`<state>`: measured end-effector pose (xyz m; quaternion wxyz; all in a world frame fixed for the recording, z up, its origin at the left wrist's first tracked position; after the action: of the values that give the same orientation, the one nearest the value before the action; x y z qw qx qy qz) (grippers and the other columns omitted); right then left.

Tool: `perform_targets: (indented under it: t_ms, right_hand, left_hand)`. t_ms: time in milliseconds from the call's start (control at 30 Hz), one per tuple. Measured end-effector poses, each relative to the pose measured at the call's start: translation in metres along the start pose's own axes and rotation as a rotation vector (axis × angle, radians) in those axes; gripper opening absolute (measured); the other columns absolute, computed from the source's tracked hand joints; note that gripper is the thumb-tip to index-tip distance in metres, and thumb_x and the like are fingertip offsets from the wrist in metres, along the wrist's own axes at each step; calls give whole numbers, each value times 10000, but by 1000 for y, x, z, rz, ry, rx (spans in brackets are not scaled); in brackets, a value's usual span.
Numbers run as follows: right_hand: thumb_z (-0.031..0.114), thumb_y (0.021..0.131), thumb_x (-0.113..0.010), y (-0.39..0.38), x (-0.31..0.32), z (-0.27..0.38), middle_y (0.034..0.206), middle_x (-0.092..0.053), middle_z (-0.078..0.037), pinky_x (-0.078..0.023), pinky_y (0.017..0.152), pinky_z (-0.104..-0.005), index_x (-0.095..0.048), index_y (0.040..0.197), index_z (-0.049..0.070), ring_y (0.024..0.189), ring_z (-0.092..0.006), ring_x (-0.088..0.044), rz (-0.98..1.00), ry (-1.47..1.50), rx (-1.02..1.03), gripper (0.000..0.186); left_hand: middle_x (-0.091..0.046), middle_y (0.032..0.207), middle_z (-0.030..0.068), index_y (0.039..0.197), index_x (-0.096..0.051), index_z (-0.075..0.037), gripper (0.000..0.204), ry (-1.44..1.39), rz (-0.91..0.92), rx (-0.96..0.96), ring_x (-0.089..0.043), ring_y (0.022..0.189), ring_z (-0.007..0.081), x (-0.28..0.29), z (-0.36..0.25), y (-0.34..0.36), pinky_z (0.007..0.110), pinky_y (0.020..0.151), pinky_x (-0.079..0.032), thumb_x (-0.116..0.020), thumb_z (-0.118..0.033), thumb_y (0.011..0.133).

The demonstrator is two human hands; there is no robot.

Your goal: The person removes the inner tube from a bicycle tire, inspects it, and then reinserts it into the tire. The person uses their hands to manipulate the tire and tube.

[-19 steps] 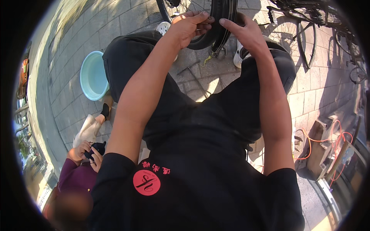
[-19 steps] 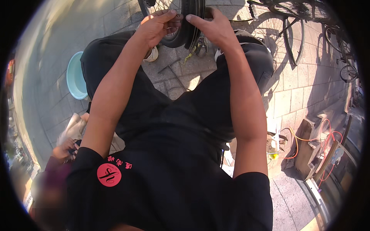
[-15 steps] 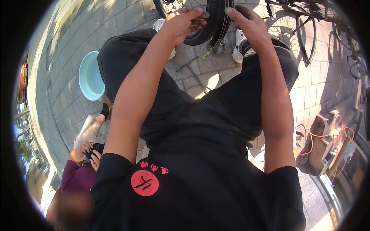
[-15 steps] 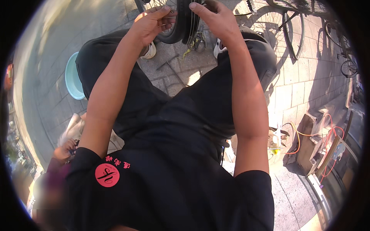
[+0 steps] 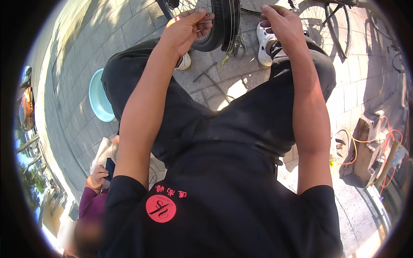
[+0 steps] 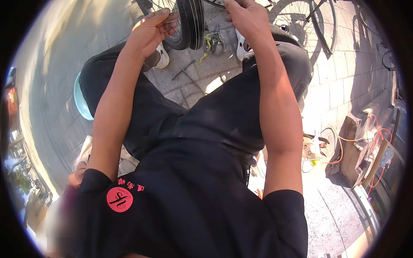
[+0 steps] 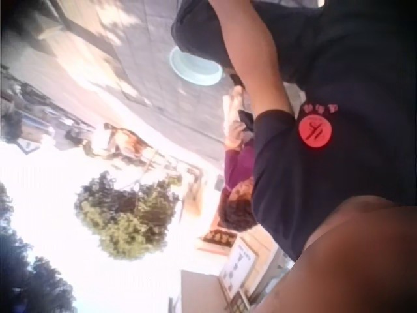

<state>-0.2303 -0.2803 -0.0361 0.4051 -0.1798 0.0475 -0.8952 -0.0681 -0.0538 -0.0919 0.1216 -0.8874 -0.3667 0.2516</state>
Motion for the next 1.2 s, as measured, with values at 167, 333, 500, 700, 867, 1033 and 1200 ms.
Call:
perform_targets:
  t_ms: [167, 333, 500, 700, 867, 1033, 1200]
  right_hand:
    - [328, 982, -611, 20, 6, 58, 845, -731, -108, -553, 690, -341, -748, 1091, -22, 771, -186, -697, 16, -148, 21, 392]
    - [336, 956, -577, 41, 29, 88, 870, -753, -152, -573, 712, -392, -738, 1003, -21, 773, -244, -723, 39, -398, 127, 395]
    - [317, 928, -571, 51, 22, 91, 885, -753, -223, -573, 840, -420, -744, 1060, -41, 862, -310, -743, 32, -509, 168, 419]
    - [475, 991, -643, 74, 31, 72, 1087, -776, -171, -558, 923, -364, -728, 1287, 35, 980, -265, -745, 105, -614, 331, 537]
    - [461, 996, -644, 62, 15, 84, 1160, -764, -184, -548, 958, -388, -721, 1295, 34, 1052, -287, -736, 140, -576, 294, 527]
    - [533, 986, -692, 38, -23, 85, 1070, -752, -122, -551, 839, -318, -688, 1336, -16, 919, -151, -686, 420, -295, 220, 651]
    - [550, 890, -788, 31, -55, 70, 1046, -756, -162, -561, 887, -367, -700, 1280, -47, 958, -239, -710, 454, -303, 297, 719]
  left_hand:
    - [-752, 1138, 74, 1177, -691, -63, 227, -57, 30, 74, -693, 962, 171, -1, -17, -10, 356, 894, -574, -682, -251, 1052]
    - [-738, 1155, 87, 1133, -661, -70, 189, -41, -39, 137, -694, 945, 188, -8, -25, -12, 357, 878, -584, -683, -239, 1053]
    - [-740, 1114, 80, 1133, -645, -59, 205, -48, -71, 184, -711, 908, 173, 0, -7, -19, 335, 819, -595, -668, -251, 1063]
    - [-744, 1082, 77, 1106, -650, -69, 177, -31, -39, 146, -731, 875, 183, -10, 0, -9, 332, 802, -595, -643, -244, 1076]
    - [-738, 1061, 75, 1097, -648, -63, 202, -36, -106, 134, -724, 887, 175, -13, -10, -17, 323, 794, -582, -662, -263, 1067]
    - [-739, 1060, 72, 1111, -649, -57, 204, -59, -101, 108, -730, 901, 187, -12, -10, -19, 339, 811, -592, -657, -257, 1069]
    - [-747, 1067, 76, 1119, -645, -49, 228, -54, -111, 91, -728, 909, 185, -16, -13, -18, 336, 819, -591, -671, -268, 1062]
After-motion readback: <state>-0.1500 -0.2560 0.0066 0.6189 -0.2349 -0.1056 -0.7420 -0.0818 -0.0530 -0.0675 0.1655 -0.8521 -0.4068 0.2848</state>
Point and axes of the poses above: each hand's wrist, its own y-axis towards the middle knuckle, its own x-axis out of the back of the hand, z = x × y, the point moved 9 cm from there along y, towards the middle knuckle
